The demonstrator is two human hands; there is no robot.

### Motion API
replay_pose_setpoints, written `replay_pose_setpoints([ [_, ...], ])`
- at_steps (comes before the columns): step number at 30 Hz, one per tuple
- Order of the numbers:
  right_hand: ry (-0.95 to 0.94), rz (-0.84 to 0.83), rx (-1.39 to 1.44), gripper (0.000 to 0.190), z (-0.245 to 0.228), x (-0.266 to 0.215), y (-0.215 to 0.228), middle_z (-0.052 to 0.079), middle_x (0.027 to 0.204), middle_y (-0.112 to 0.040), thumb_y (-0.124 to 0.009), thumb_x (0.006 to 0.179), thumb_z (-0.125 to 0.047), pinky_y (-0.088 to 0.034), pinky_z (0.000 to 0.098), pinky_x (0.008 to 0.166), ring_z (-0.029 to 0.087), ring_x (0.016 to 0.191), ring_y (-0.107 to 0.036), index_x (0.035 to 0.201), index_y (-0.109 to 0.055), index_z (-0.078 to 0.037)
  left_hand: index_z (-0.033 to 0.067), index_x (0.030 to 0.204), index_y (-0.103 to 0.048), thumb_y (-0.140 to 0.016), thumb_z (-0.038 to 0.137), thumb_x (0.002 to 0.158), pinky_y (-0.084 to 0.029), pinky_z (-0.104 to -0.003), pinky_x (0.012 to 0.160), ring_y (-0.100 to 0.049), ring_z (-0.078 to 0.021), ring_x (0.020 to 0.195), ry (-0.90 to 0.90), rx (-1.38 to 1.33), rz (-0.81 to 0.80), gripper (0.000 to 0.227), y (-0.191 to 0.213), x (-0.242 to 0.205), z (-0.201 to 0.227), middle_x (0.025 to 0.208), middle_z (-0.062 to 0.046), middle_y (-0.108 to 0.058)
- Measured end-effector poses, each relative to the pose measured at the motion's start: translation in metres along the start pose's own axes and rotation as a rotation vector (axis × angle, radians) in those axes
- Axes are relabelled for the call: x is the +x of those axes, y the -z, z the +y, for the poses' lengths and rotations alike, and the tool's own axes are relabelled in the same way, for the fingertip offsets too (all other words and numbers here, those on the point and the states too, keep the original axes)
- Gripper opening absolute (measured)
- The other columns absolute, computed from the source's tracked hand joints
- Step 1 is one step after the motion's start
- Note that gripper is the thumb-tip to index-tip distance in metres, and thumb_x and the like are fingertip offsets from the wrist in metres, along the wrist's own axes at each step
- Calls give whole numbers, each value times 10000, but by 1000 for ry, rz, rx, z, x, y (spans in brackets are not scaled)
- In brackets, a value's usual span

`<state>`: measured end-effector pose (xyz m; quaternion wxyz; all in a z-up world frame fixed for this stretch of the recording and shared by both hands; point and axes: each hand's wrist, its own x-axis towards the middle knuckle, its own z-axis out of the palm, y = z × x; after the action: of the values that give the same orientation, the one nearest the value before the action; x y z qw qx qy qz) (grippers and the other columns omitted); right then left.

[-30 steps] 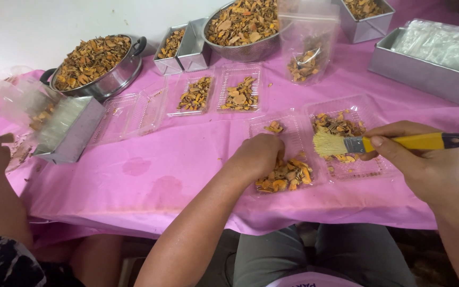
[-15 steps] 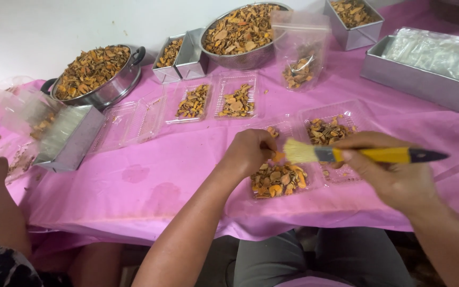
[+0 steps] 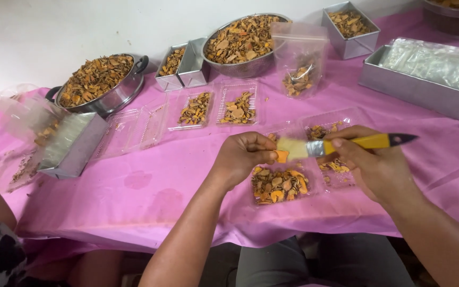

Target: The person sorts dried tea leaves from plastic trays into small clear plastic bags by hand and then uses a brush to clean off small pieces from the remaining sorted leaves on the trays.

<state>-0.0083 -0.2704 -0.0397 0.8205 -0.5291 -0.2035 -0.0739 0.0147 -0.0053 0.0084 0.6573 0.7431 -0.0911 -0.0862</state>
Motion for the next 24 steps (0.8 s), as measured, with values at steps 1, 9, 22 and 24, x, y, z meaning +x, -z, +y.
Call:
replay_pose_setpoints([
  [1, 2, 2, 0, 151, 2, -1, 4, 205, 952, -698, -649, 941, 34, -696, 425, 804, 335, 827, -710, 1072, -723, 54, 14, 964, -765, -790, -39, 849, -656, -302, 707, -748, -188, 716, -1, 1, -2, 129, -1, 1, -1, 793, -128, -772],
  [9, -59, 128, -78, 106, 4, -5, 26, 229, 968, -732, -647, 932, 71, -688, 459, 719, 387, 773, -724, 1010, -716, 51, 136, 867, -750, -827, 56, 845, -578, -241, 734, -710, -110, 777, -171, 417, 284, 113, 29, 60, -21, 828, 0, -764],
  [22, -64, 149, -294, 151, -9, -18, 41, 214, 923, -719, -625, 977, 22, -611, 374, 827, 336, 712, -722, 1097, -698, 76, 116, 1112, -714, -677, 130, 970, -455, -524, 1052, -610, -278, 1168, -58, 1559, -106, 147, -2, 70, -31, 1150, -102, -715],
  [24, -27, 131, -261, 149, -11, -17, 40, 238, 1007, -720, -609, 977, 40, -658, 415, 771, 362, 754, -716, 1095, -680, 98, 152, 1161, -682, -529, -120, 864, -493, -533, 910, -673, -336, 1006, -75, 1539, -85, 431, 3, 65, -33, 1020, -121, -711],
])
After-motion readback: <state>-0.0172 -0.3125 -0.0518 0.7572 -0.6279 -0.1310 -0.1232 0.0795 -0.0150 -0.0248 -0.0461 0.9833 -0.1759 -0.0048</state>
